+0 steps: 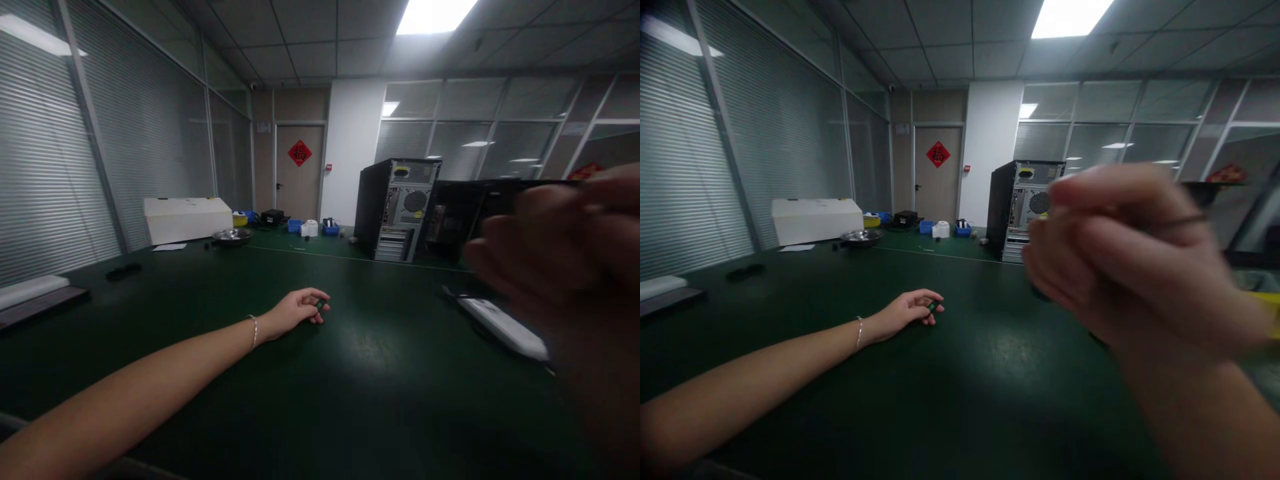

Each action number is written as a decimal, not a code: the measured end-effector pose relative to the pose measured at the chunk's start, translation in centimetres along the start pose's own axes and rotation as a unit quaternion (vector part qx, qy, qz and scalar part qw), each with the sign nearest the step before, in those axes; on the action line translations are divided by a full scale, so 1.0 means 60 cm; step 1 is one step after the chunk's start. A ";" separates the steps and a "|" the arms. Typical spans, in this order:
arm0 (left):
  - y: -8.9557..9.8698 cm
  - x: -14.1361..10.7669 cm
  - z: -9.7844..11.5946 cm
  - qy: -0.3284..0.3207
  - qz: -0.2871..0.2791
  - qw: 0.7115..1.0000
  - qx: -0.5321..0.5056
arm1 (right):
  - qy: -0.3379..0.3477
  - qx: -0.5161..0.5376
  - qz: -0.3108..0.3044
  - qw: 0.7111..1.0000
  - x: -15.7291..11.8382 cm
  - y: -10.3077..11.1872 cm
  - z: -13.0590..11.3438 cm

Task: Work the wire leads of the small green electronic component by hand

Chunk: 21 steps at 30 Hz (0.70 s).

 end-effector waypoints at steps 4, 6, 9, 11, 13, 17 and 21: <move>0.008 0.000 0.000 0.006 0.041 0.999 0.030 | -0.057 -0.054 -0.092 0.993 0.004 -0.063 0.060; 0.012 -0.002 0.001 0.007 0.053 0.998 0.045 | -0.098 -0.101 -0.154 0.978 -0.014 -0.104 0.127; 0.015 -0.005 0.005 -0.011 0.062 0.994 0.085 | -0.164 -0.148 -0.176 0.959 -0.061 -0.136 0.224; 0.017 -0.005 0.007 -0.031 0.069 0.990 0.116 | -0.177 -0.176 -0.192 0.949 -0.092 -0.146 0.261; 0.018 -0.003 0.005 -0.040 0.069 0.989 0.124 | -0.157 -0.220 -0.212 0.939 -0.114 -0.153 0.274; 0.024 0.002 0.000 -0.049 0.078 0.992 0.087 | -0.125 -0.266 -0.245 0.924 -0.129 -0.166 0.268; 0.026 0.000 0.005 -0.063 0.104 0.988 0.092 | -0.106 -0.281 -0.261 0.917 -0.128 -0.175 0.257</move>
Point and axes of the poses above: each hand's wrist, its own x-axis towards the middle knuckle, its own y-axis out of the back of the hand, z = x × y, the point moved 5 cm from there along x, towards the middle knuckle, and after that the axes turned 5 degrees about y, right-handed, at the moved point
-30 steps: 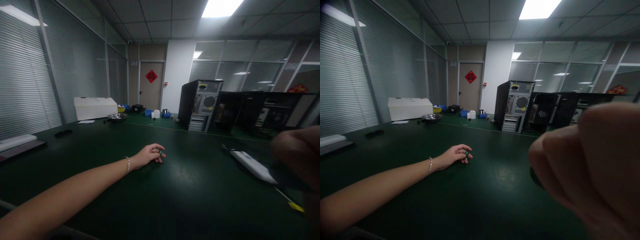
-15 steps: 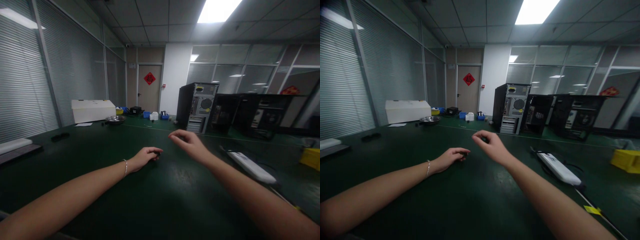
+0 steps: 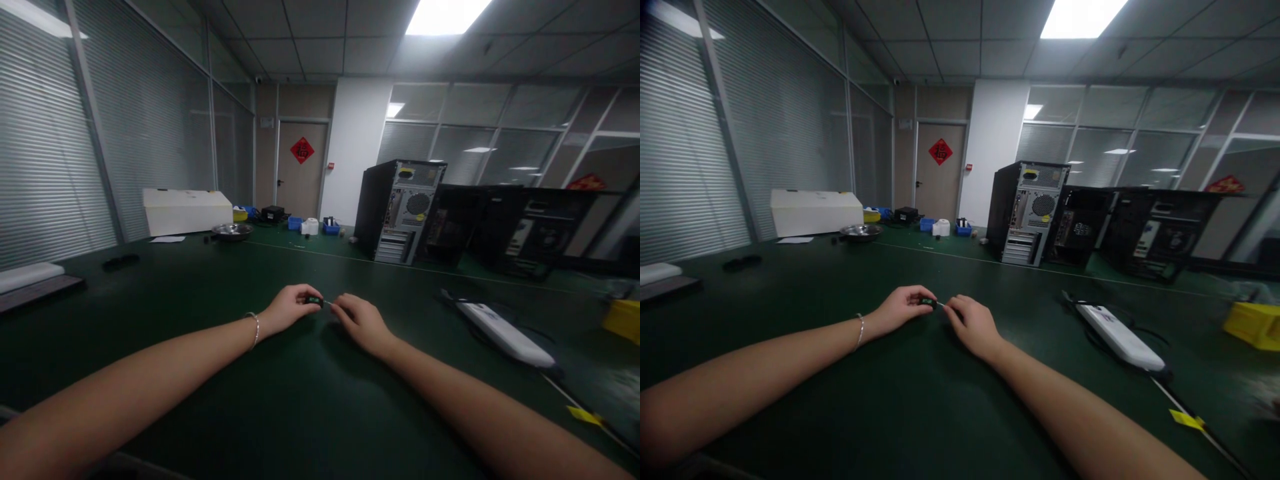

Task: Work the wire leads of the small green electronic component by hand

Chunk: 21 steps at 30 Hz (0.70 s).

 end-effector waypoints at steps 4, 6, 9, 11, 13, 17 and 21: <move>-0.004 -0.005 0.010 -0.014 -0.001 0.999 0.052 | 0.020 -0.023 -0.007 1.000 -0.002 0.001 -0.006; -0.007 -0.008 0.013 -0.020 -0.003 0.996 0.084 | 0.020 -0.027 -0.008 0.999 -0.003 0.001 -0.007; -0.010 -0.010 0.013 -0.029 -0.014 0.993 0.111 | 0.016 -0.030 -0.010 0.999 -0.004 0.001 -0.008; -0.011 -0.011 0.013 -0.038 -0.021 0.993 0.112 | 0.014 -0.027 -0.013 0.999 -0.004 0.002 -0.009; -0.012 -0.012 0.013 -0.045 -0.025 0.993 0.107 | 0.014 -0.020 -0.016 1.000 -0.004 0.003 -0.011; -0.011 -0.011 0.013 -0.042 -0.024 0.995 0.082 | 0.013 0.005 -0.011 1.000 -0.005 0.003 -0.010; -0.012 -0.009 0.013 -0.034 -0.029 0.998 0.046 | 0.014 0.026 -0.003 1.000 -0.005 0.003 -0.009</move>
Point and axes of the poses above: each hand's wrist, its own x-axis towards the middle knuckle, its own y-axis out of the back of the hand, z = x × y, the point moved 5 cm from there along x, towards the middle knuckle, and after that the axes turned 5 degrees about y, right-handed, at the moved point
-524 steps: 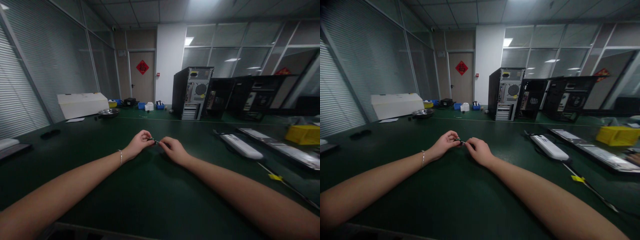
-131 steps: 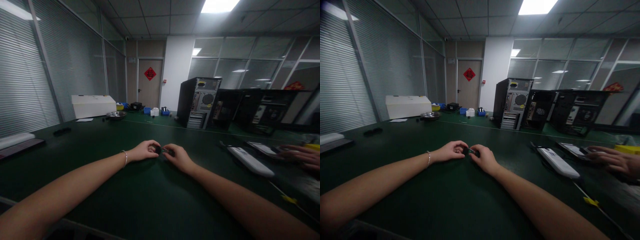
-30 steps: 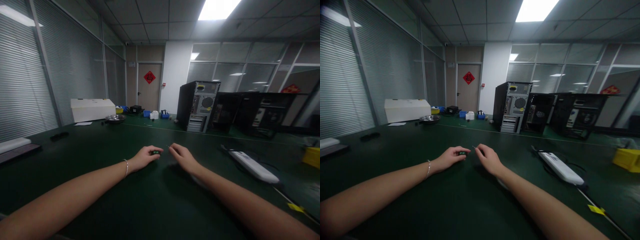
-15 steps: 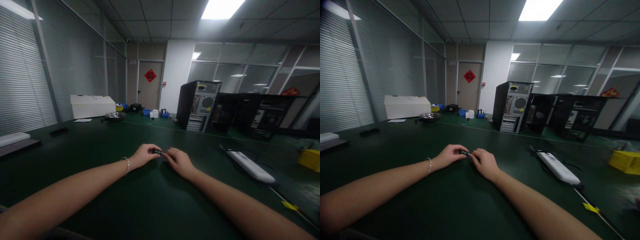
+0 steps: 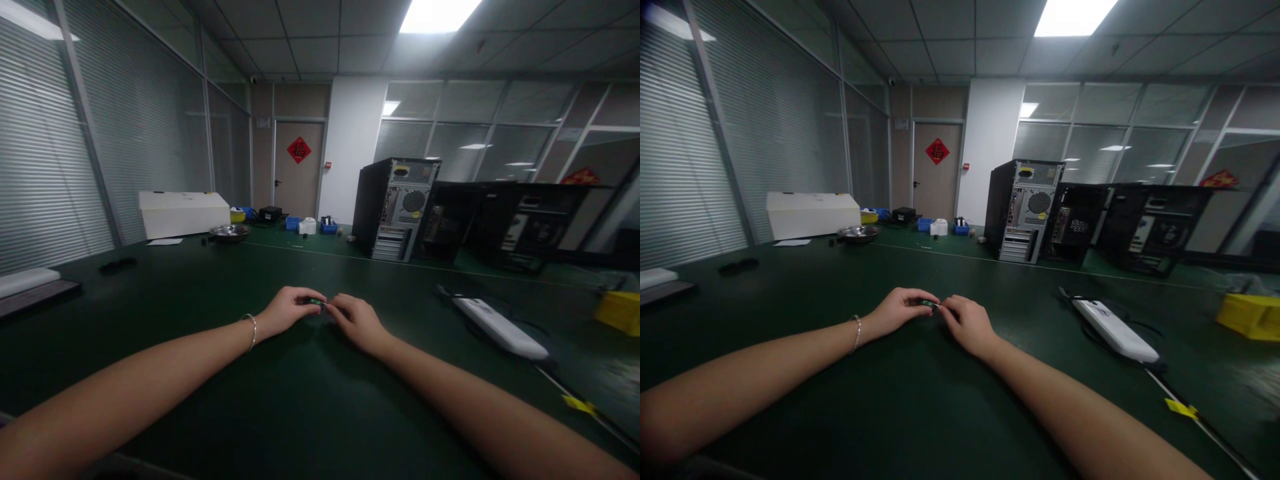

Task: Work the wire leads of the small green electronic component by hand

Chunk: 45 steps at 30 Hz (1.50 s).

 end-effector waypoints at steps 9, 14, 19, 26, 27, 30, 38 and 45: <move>-0.001 -0.001 0.000 0.022 -0.006 1.000 -0.015 | -0.005 0.008 -0.006 1.000 0.001 -0.001 -0.002; -0.001 -0.003 0.002 0.026 -0.015 1.000 -0.001 | 0.002 -0.003 -0.013 1.000 -0.001 0.000 -0.004; -0.004 -0.001 -0.006 0.060 -0.034 0.996 -0.057 | 0.009 0.013 -0.006 1.000 -0.002 0.001 -0.006; -0.008 0.003 -0.011 0.075 -0.006 0.990 -0.120 | -0.005 0.016 0.013 1.000 0.000 -0.004 -0.002; -0.008 0.003 -0.011 0.076 -0.003 0.989 -0.125 | -0.007 0.017 0.017 1.000 0.000 -0.004 -0.001; -0.008 0.002 -0.011 0.080 -0.003 0.987 -0.139 | -0.009 0.022 0.022 0.999 0.000 -0.005 0.000; -0.010 0.000 -0.016 0.082 -0.022 0.983 -0.163 | -0.006 0.041 0.022 0.999 -0.002 -0.004 0.001; -0.006 0.004 -0.009 0.090 0.016 0.984 -0.152 | -0.020 0.031 0.036 0.999 0.002 -0.006 0.005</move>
Point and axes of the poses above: each hand's wrist, its own x-axis towards the middle knuckle, its own y-axis out of the back of the hand, z = x × y, the point moved 5 cm from there along x, towards the middle knuckle, and after that the axes turned 5 degrees about y, right-handed, at the moved point
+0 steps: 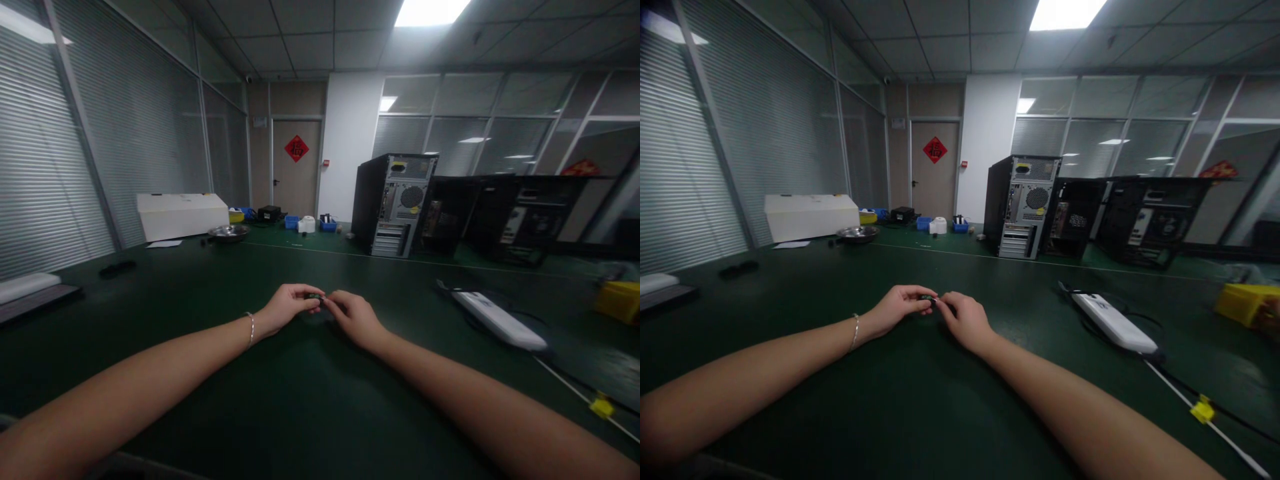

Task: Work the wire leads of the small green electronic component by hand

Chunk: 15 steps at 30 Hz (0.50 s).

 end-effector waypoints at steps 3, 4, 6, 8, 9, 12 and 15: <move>0.005 0.001 0.002 -0.010 0.025 0.999 -0.021 | -0.009 0.003 0.009 1.000 0.000 0.002 -0.001; 0.005 0.002 0.001 -0.008 0.025 0.999 -0.036 | -0.006 0.007 0.009 1.000 0.000 0.003 -0.002; 0.003 0.002 -0.003 0.006 0.008 0.998 -0.068 | 0.006 0.014 0.005 1.000 -0.001 0.003 -0.005; -0.001 0.001 -0.009 0.029 -0.014 0.996 -0.086 | 0.015 0.016 0.007 1.000 -0.001 0.003 -0.006; -0.003 0.001 -0.011 0.039 -0.023 0.995 -0.089 | 0.018 0.014 0.011 1.000 -0.002 0.003 -0.006; -0.007 0.000 -0.014 0.045 -0.045 0.994 -0.084 | 0.021 0.010 0.021 1.000 -0.003 0.003 -0.002; -0.009 0.000 -0.011 0.025 -0.069 0.994 -0.076 | 0.030 0.018 0.019 0.999 -0.004 0.004 -0.003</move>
Point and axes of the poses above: each hand's wrist, its own x-axis towards the middle knuckle, its own y-axis out of the back of the hand, z = x × y, the point moved 5 cm from there along x, towards the middle knuckle, and after that the axes turned 5 degrees about y, right-handed, at the moved point
